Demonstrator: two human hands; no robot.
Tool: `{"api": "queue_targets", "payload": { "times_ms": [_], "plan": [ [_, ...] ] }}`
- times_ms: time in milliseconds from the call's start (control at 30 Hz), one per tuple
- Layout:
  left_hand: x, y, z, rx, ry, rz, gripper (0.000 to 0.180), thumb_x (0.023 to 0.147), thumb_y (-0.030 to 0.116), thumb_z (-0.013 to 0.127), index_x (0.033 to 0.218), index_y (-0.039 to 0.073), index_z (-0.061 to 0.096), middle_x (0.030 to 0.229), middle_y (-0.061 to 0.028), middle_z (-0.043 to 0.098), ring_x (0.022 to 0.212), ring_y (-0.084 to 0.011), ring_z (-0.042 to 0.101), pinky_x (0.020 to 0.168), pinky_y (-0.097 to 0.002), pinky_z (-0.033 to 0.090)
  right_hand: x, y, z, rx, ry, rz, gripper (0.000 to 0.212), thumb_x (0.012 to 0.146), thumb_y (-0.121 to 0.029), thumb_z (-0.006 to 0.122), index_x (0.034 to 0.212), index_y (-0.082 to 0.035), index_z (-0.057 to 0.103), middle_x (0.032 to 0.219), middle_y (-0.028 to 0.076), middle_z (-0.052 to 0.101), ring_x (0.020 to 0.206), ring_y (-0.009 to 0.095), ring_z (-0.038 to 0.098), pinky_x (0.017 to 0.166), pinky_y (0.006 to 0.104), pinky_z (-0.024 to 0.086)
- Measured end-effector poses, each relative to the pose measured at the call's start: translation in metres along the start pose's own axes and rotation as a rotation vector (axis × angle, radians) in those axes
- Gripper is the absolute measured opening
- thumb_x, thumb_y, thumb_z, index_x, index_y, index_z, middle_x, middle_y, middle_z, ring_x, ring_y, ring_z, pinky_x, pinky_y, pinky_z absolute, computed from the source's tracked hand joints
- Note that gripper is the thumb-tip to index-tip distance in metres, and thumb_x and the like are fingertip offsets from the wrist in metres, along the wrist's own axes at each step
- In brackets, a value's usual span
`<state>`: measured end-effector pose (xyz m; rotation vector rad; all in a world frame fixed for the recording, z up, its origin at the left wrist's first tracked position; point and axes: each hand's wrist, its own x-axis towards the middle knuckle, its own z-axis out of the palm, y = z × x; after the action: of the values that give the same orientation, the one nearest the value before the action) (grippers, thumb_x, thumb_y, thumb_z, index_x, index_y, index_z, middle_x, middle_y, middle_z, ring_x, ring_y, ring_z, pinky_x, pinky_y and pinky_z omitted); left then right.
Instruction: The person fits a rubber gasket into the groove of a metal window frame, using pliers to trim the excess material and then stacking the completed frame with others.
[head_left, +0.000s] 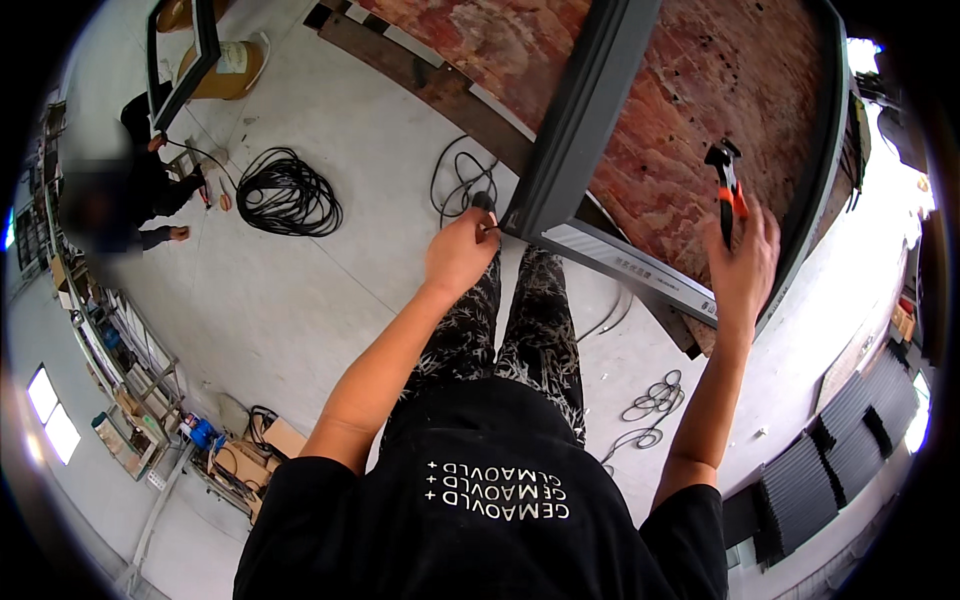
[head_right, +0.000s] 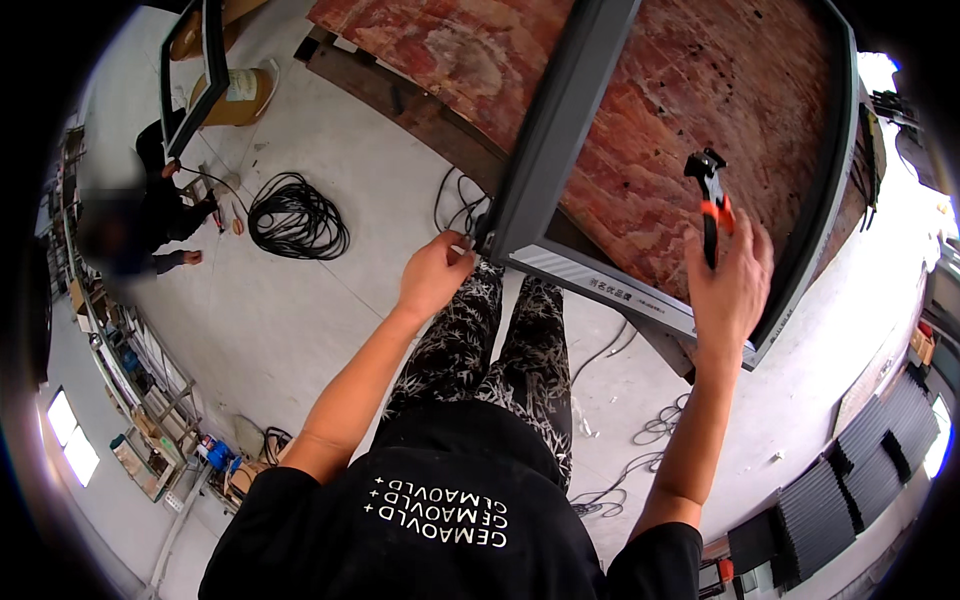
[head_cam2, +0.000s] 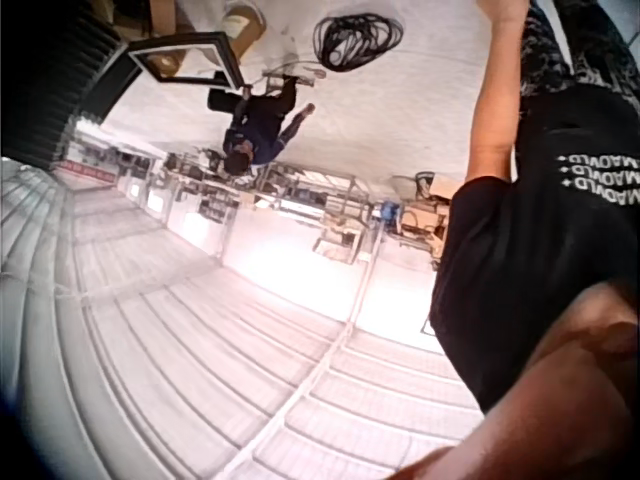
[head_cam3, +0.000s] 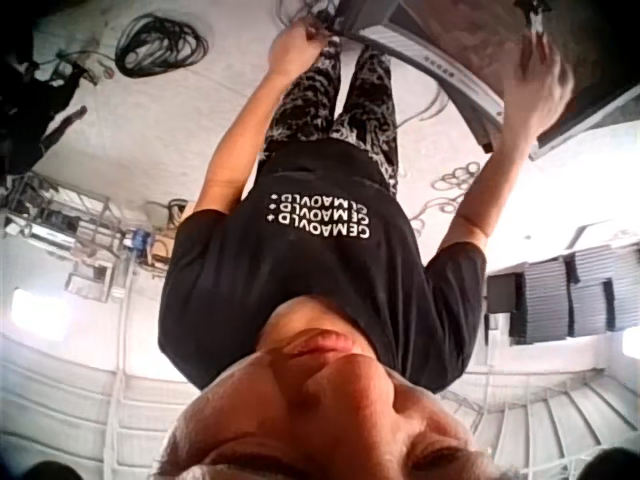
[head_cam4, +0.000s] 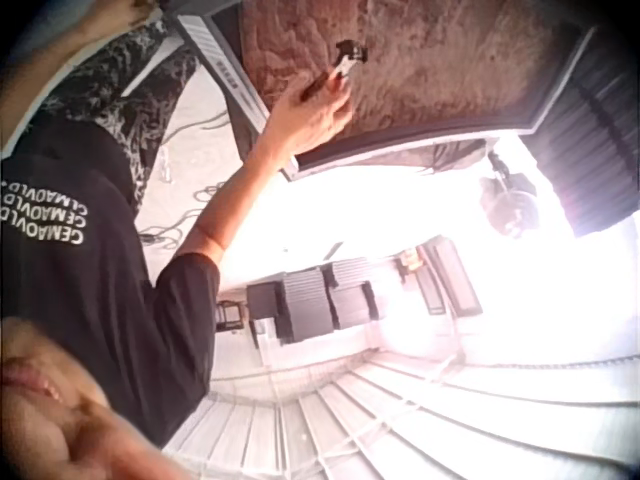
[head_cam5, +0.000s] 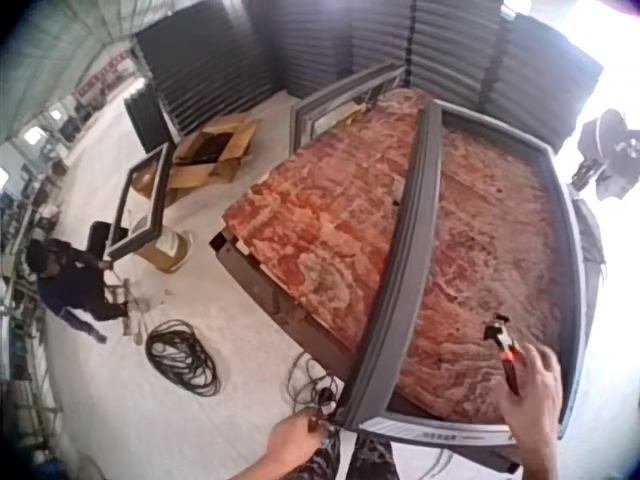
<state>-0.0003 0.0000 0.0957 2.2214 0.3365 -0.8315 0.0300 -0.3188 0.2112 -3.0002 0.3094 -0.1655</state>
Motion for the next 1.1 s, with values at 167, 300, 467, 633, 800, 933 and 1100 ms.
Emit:
{"api": "queue_targets", "payload": {
  "times_ms": [167, 300, 467, 633, 800, 933, 1100],
  "plan": [
    [0.004, -0.013, 0.006, -0.109, -0.012, -0.005, 0.027, 0.086, 0.021, 0.060, 0.103, 0.001, 0.060, 0.071, -0.0085, 0.068, 0.064, -0.0187, 0.065, 0.060, -0.0316, 0.050, -0.095, -0.067, 0.032, 0.822, -0.228, -0.060, 0.022, 0.077, -0.007, 0.070, 0.098, -0.003, 0.064, 0.099, 0.014, 0.066, 0.097, 0.030, 0.063, 0.084, 0.0377, 0.049],
    [0.009, -0.015, 0.012, -0.436, -0.154, -0.086, 0.023, 0.089, 0.015, 0.060, 0.104, -0.001, 0.058, 0.076, -0.0092, 0.066, 0.065, -0.0156, 0.065, 0.057, -0.0270, 0.054, -0.177, -0.130, 0.122, 0.944, -0.529, 0.085, 0.050, 0.080, -0.017, 0.073, 0.122, -0.001, 0.054, 0.118, 0.018, 0.059, 0.109, 0.032, 0.058, 0.092, 0.0364, 0.046],
    [0.012, -0.011, -0.008, -0.646, -0.334, -0.248, 0.023, 0.089, 0.016, 0.062, 0.105, 0.000, 0.059, 0.083, -0.0091, 0.066, 0.068, -0.0151, 0.065, 0.062, -0.0275, 0.056, -0.201, -0.159, 0.164, 1.453, -0.623, 0.599, 0.019, 0.090, -0.015, 0.065, 0.097, 0.002, 0.058, 0.084, 0.009, 0.063, 0.081, 0.013, 0.060, 0.077, 0.0248, 0.046],
    [0.041, -0.012, -0.010, -0.425, -0.275, -0.042, 0.022, 0.090, 0.018, 0.064, 0.102, 0.000, 0.065, 0.088, -0.0033, 0.066, 0.079, -0.0096, 0.061, 0.072, -0.0251, 0.050, -0.197, -0.148, 0.150, 1.833, -0.629, 1.013, 0.019, 0.097, -0.022, 0.056, 0.095, -0.003, 0.055, 0.074, 0.002, 0.055, 0.072, 0.013, 0.054, 0.075, 0.0290, 0.047],
    [0.049, -0.010, 0.002, -0.573, -0.403, -0.062, 0.017, 0.090, 0.016, 0.064, 0.099, 0.001, 0.065, 0.087, -0.0012, 0.065, 0.077, -0.0086, 0.059, 0.068, -0.0234, 0.048, -0.193, -0.149, 0.147, 2.083, -0.883, 1.135, 0.021, 0.097, -0.024, 0.057, 0.097, -0.003, 0.057, 0.067, -0.002, 0.048, 0.053, 0.007, 0.037, 0.054, 0.0241, 0.036],
    [0.055, -0.017, 0.013, -0.620, -0.333, -0.004, 0.017, 0.087, 0.013, 0.066, 0.089, -0.004, 0.065, 0.074, -0.0018, 0.063, 0.060, -0.0091, 0.053, 0.055, -0.0239, 0.043, -0.194, -0.154, 0.146, 2.109, -0.902, 1.161, 0.021, 0.097, -0.023, 0.056, 0.098, -0.003, 0.056, 0.066, -0.002, 0.047, 0.054, 0.007, 0.036, 0.054, 0.0235, 0.035],
    [0.051, -0.011, 0.007, -0.598, -0.343, -0.046, 0.013, 0.085, 0.009, 0.066, 0.088, -0.003, 0.064, 0.074, -0.0029, 0.063, 0.062, -0.0096, 0.055, 0.057, -0.0253, 0.045, -0.190, -0.152, 0.135, 1.860, -0.789, 1.033, 0.019, 0.096, -0.020, 0.057, 0.097, -0.001, 0.057, 0.068, -0.003, 0.050, 0.054, 0.007, 0.040, 0.052, 0.0241, 0.037]
  ]
}}
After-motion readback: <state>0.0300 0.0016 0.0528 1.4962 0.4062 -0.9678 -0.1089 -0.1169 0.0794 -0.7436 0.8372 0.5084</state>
